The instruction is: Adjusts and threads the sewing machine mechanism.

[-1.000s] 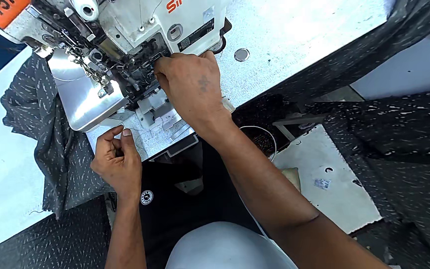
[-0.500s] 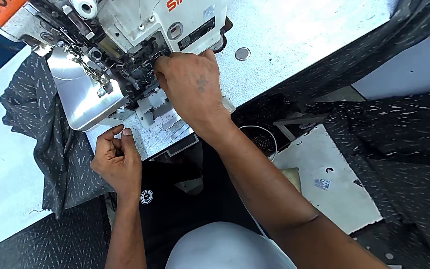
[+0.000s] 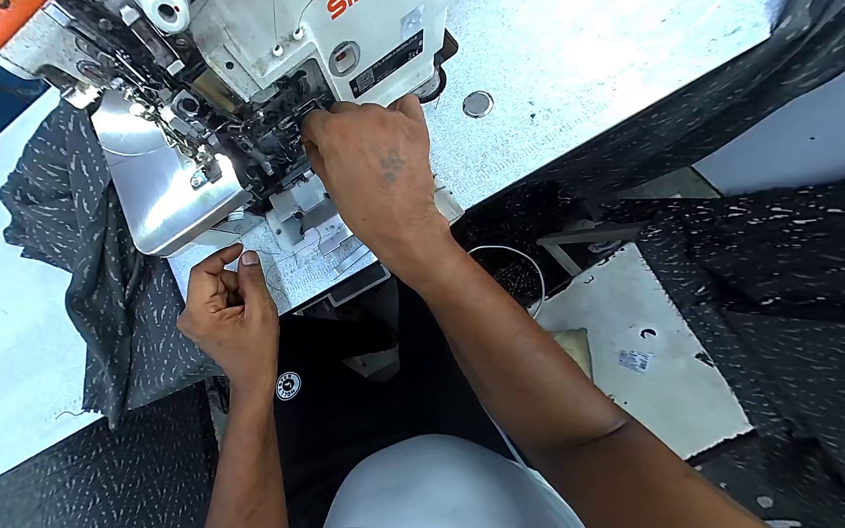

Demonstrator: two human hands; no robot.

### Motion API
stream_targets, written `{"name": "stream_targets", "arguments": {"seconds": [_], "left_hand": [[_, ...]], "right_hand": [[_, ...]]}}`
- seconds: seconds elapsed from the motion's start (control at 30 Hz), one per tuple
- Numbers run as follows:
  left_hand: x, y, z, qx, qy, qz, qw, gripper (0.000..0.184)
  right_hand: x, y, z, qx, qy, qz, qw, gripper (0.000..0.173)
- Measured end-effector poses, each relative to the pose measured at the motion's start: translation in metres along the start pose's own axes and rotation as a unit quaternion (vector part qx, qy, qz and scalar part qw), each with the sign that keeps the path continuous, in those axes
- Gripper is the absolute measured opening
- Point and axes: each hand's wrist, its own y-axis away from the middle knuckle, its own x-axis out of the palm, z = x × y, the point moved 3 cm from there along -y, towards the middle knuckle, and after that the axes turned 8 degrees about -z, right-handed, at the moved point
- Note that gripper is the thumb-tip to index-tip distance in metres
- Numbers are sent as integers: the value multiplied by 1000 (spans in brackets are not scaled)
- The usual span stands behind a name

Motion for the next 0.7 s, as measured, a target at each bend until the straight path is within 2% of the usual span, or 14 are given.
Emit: {"name": "stream_targets", "arguments": {"seconds": [0.7], "left_hand": [[-1,1,2,-5,-9,3,1000,19]], "right_hand": [[1,0,1,-12,-5,2,1000,19]]}}
